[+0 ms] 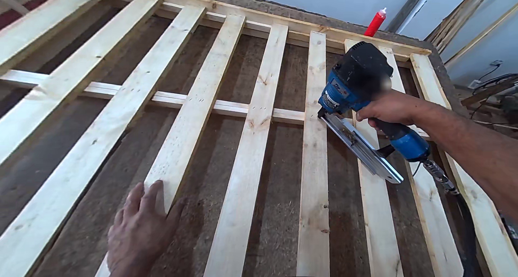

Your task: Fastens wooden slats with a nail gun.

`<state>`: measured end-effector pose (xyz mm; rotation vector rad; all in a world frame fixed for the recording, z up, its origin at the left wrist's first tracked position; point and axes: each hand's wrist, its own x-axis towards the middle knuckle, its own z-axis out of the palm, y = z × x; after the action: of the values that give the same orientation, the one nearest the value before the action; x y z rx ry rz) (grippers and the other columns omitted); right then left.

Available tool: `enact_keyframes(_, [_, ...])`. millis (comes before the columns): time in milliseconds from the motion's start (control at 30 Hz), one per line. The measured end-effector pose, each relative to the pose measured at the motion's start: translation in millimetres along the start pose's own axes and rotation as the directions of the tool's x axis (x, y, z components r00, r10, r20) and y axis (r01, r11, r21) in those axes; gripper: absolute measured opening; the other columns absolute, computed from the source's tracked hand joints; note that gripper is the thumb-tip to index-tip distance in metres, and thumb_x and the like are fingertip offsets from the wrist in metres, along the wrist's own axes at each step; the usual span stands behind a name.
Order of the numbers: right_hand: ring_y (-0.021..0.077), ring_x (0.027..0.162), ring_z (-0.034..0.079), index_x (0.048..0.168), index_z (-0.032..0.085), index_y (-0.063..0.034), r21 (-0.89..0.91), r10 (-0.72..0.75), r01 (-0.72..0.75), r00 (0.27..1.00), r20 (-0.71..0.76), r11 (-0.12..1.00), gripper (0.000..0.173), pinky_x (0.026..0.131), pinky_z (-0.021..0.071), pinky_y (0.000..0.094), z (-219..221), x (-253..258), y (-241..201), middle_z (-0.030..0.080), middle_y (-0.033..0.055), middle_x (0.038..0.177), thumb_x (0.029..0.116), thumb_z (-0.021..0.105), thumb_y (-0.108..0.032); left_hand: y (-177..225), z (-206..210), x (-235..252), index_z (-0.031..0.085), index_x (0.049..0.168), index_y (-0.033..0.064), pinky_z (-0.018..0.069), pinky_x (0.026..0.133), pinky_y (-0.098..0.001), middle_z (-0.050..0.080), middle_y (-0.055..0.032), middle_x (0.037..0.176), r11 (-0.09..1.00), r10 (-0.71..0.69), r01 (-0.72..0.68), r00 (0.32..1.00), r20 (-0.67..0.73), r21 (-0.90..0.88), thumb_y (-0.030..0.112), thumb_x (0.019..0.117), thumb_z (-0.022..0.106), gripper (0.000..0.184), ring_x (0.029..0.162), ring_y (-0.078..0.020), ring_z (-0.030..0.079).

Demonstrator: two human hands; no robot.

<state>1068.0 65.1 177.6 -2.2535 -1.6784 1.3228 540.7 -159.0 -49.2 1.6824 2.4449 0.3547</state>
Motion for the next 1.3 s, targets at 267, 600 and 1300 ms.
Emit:
enact_keyframes(267, [0.0214, 0.051, 0.062, 0.114, 0.063, -0.0035, -0.043, 0.009, -0.012, 0.998, -0.063, 0.999, 0.029, 0.050, 0.0576, 0.0356, -1, -3, 6, 0.065, 0.0146, 0.070, 0.0896, 0.075, -0.014, -4, 3, 2, 0.046, 0.154, 0.0240, 0.0378, 0.104, -0.0732, 0.032, -0.0156, 0.165, 1.000, 0.004, -0.004, 1.000, 0.001, -0.002, 0.067, 0.0855, 0.058, 0.082, 0.141, -0.0496, 0.041])
enact_keyframes(600, [0.0216, 0.048, 0.061, 0.109, 0.069, -0.0041, 0.087, -0.024, 0.037, 0.988, -0.151, 0.996, 0.023, 0.046, 0.0558, 0.0352, -82, -49, 116, 0.068, 0.0155, 0.074, 0.0870, 0.075, -0.006, 72, -8, -51, 0.054, 0.143, -0.0014, 0.0261, 0.121, -0.0623, 0.035, -0.0345, 0.157, 0.961, 0.172, -0.175, 0.985, -0.029, -0.216, 0.056, 0.0947, 0.065, 0.076, 0.148, -0.0519, 0.030])
enact_keyframes(1300, [0.0185, 0.048, 0.062, 0.101, 0.064, -0.0025, -0.027, 0.004, -0.004, 1.000, -0.013, 1.000, 0.016, 0.047, 0.0554, 0.0333, -85, -21, 134, 0.065, 0.0112, 0.068, 0.0874, 0.071, -0.008, 178, 50, -96, 0.041, 0.157, 0.0274, 0.0370, 0.103, -0.0755, 0.030, -0.0172, 0.166, 0.995, -0.028, 0.026, 1.000, 0.013, 0.092, 0.068, 0.0805, 0.067, 0.091, 0.141, -0.0527, 0.040])
